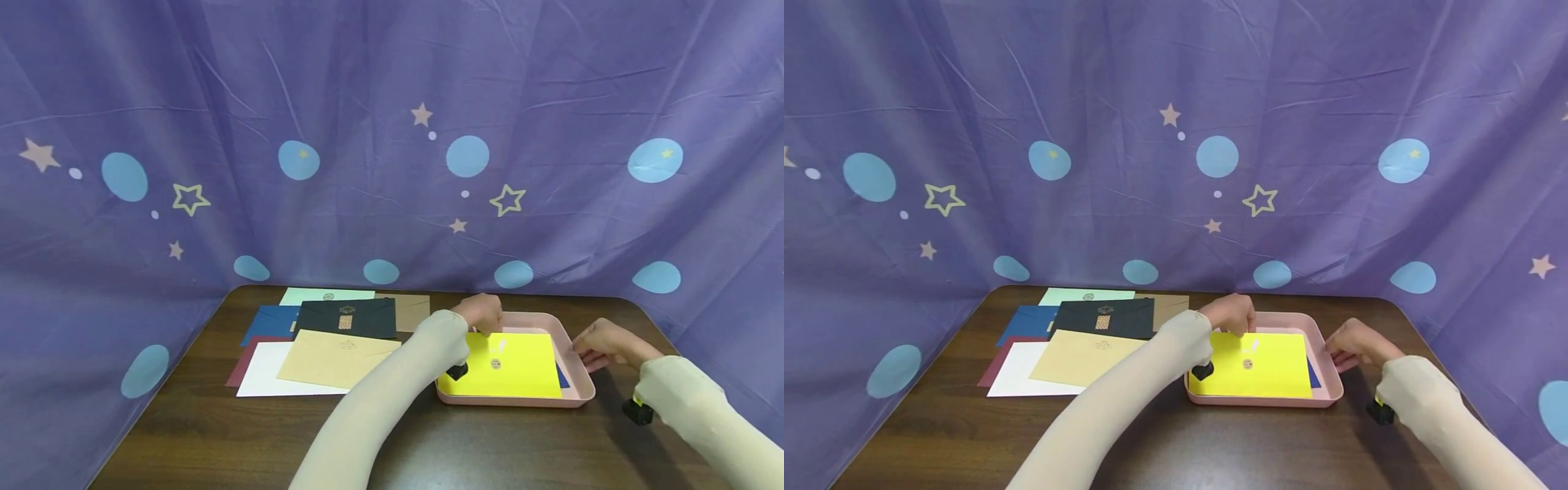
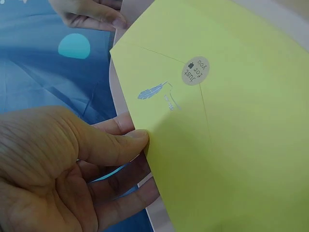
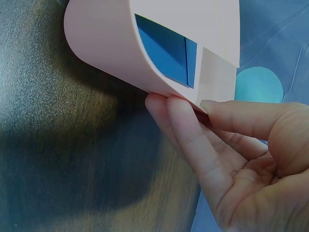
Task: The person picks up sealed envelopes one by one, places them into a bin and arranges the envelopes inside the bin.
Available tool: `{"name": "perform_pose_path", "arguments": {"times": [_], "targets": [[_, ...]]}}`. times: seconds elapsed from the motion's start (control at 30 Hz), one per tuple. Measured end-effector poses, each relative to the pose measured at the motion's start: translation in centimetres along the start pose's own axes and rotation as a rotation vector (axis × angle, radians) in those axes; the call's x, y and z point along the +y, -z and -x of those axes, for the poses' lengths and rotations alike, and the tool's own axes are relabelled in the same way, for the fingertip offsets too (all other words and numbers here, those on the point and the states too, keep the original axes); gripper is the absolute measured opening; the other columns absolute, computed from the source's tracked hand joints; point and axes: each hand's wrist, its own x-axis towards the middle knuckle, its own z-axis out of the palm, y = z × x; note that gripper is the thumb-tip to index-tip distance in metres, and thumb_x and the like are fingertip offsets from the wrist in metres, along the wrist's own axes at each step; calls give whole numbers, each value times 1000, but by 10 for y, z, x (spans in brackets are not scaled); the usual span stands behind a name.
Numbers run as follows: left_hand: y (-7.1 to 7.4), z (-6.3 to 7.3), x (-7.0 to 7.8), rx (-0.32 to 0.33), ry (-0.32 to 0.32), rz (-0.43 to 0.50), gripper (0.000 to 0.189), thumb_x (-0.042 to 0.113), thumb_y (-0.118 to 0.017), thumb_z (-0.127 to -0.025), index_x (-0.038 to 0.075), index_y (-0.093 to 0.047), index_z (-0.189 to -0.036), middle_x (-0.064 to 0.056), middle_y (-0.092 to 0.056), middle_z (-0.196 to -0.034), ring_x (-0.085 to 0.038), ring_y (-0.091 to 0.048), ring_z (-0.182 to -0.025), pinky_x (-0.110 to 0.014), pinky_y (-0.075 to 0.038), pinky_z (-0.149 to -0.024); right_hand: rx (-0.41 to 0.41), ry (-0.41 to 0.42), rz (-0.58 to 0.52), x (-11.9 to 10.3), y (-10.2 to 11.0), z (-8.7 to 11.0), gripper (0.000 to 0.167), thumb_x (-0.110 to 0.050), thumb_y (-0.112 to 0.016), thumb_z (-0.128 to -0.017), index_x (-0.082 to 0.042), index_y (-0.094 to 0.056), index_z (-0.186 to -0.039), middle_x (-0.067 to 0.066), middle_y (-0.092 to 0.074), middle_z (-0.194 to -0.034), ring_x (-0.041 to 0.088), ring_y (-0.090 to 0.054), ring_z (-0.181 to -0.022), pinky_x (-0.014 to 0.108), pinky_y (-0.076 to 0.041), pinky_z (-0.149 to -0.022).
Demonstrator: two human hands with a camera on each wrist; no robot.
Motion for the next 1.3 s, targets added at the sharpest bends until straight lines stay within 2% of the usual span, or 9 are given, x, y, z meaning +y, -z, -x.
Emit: {"name": "perform_pose_path", "arguments": {"times": [0.37, 0.6, 0.97, 1.13, 1.3], "targets": [[-6, -1, -4, 3, 53, 48, 49, 15, -60, -99, 17, -36, -56, 5, -26, -55, -8, -28, -46, -20, -25, -46, -2, -8, 2, 0, -1, -1, 33, 0, -60, -92, 27, -59, -111, 9, -71, -78, 18, -69, -71, 37, -63, -69], [-10, -3, -2, -2, 70, 81, 36, 11, -64, -97, 16, -50, -64, 3, -41, -63, -10, -36, -50, -20, -31, -48, 3, -7, 9, -1, 1, -1, 34, 0, -60, -91, 26, -59, -111, 8, -70, -78, 17, -68, -70, 37, -63, -68], [-17, -6, 1, -8, 116, 55, 23, 11, -74, -91, 14, -64, -71, 1, -50, -70, -11, -41, -54, -21, -34, -48, 2, 3, 6, 1, 2, -4, 33, 0, -61, -91, 27, -60, -111, 8, -71, -78, 17, -69, -70, 36, -63, -68], [-20, -7, 2, 2, 136, 43, 18, 10, -77, -88, 13, -65, -75, 1, -54, -74, -12, -42, -56, -21, -34, -48, 1, 0, 8, 1, 1, -4, 35, 0, -61, -91, 27, -58, -112, 8, -71, -78, 18, -69, -70, 37, -63, -68], [-22, -7, 4, -5, 161, 41, 19, 12, -79, -87, 13, -66, -74, 1, -52, -72, -12, -41, -55, -22, -33, -48, 2, -7, 4, -1, 0, -2, 36, 0, -62, -90, 27, -58, -113, 8, -71, -78, 18, -69, -70, 37, -63, -68]]}}
